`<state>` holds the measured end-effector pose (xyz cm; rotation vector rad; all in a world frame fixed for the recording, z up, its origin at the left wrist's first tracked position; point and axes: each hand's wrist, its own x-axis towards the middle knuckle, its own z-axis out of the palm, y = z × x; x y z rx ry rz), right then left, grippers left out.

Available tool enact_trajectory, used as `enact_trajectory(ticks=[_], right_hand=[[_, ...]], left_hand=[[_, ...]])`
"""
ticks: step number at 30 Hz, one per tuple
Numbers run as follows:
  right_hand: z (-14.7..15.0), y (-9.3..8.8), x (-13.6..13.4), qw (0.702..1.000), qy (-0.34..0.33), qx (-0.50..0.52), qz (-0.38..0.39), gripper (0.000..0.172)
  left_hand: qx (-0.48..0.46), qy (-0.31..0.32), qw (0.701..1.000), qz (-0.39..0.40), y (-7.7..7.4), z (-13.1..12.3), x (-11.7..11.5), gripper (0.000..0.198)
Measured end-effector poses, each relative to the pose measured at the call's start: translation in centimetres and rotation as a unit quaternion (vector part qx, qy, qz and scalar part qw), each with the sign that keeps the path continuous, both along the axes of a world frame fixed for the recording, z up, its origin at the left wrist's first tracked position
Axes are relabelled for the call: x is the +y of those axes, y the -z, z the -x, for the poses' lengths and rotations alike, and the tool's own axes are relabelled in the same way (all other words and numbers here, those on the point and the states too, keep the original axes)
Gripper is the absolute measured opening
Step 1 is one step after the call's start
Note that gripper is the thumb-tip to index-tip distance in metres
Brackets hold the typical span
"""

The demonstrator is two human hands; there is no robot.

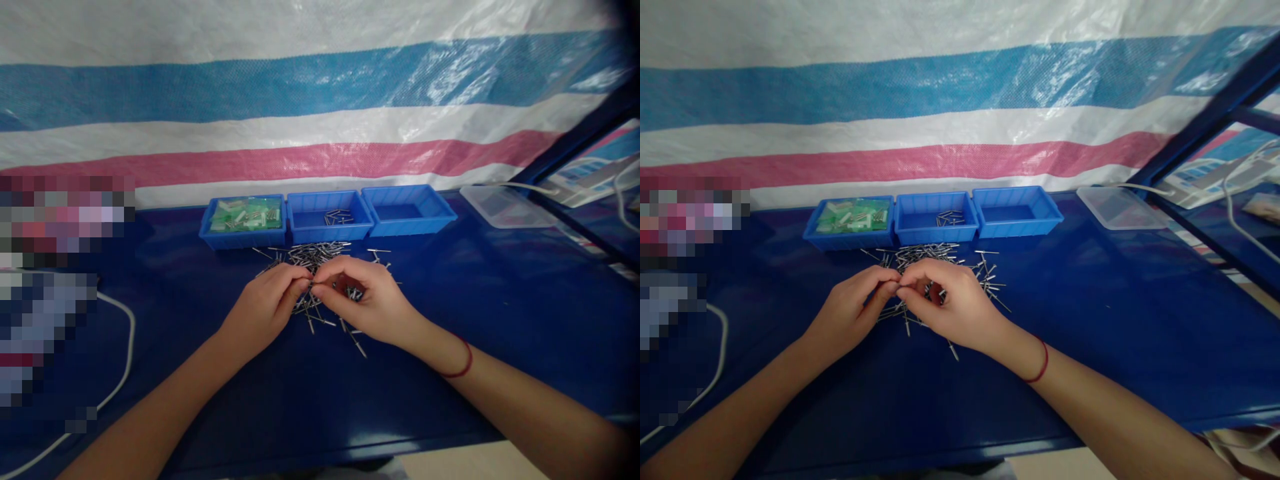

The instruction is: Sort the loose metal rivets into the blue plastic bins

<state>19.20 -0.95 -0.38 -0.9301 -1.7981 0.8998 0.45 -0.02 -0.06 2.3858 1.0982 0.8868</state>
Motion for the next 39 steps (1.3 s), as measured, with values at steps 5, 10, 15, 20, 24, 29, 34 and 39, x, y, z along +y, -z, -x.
enact_trajectory(ticks=[5, 10, 15, 20, 24, 29, 34, 39], right_hand=[[-1.3, 0.0, 2.0, 0.989, 0.110, 0.097, 0.022, 0.012], [-3.7, 0.9, 5.1, 0.981, 0.177, 0.071, 0.032, 0.026], [-3.9, 0.5, 5.2, 0.982, 0.169, 0.031, 0.078, 0.033], [-3.1, -0.3, 3.8, 0.984, 0.166, 0.011, 0.065, 0.024], [-2.6, 0.1, 3.2, 0.988, 0.147, -0.014, 0.039, 0.019], [-1.8, 0.2, 2.2, 0.992, 0.092, -0.081, -0.012, 0.014], [-0.9, -0.4, 0.8, 0.978, 0.014, -0.188, -0.088, 0.014], [-0.5, -0.5, 0.5, 0.985, 0.002, -0.161, -0.065, 0.015]], left_hand=[[-0.015, -0.031, 0.998, 0.053, 0.3, -0.1, -0.1, 0.041], [0.028, -0.031, 0.997, 0.059, 0.7, 0.1, 0.4, 0.040], [0.123, -0.017, 0.992, 0.002, 1.2, 0.7, 1.2, 0.022], [0.206, 0.011, 0.978, -0.032, 1.6, 0.9, 1.8, 0.022], [0.236, 0.014, 0.971, -0.041, 1.5, 0.6, 1.9, 0.020], [0.249, -0.019, 0.964, -0.085, 1.2, 0.7, 1.7, 0.018], [0.161, -0.004, 0.977, -0.141, 0.1, 0.8, 1.1, 0.016], [0.097, -0.015, 0.983, -0.152, -0.2, 0.5, 0.5, 0.013]])
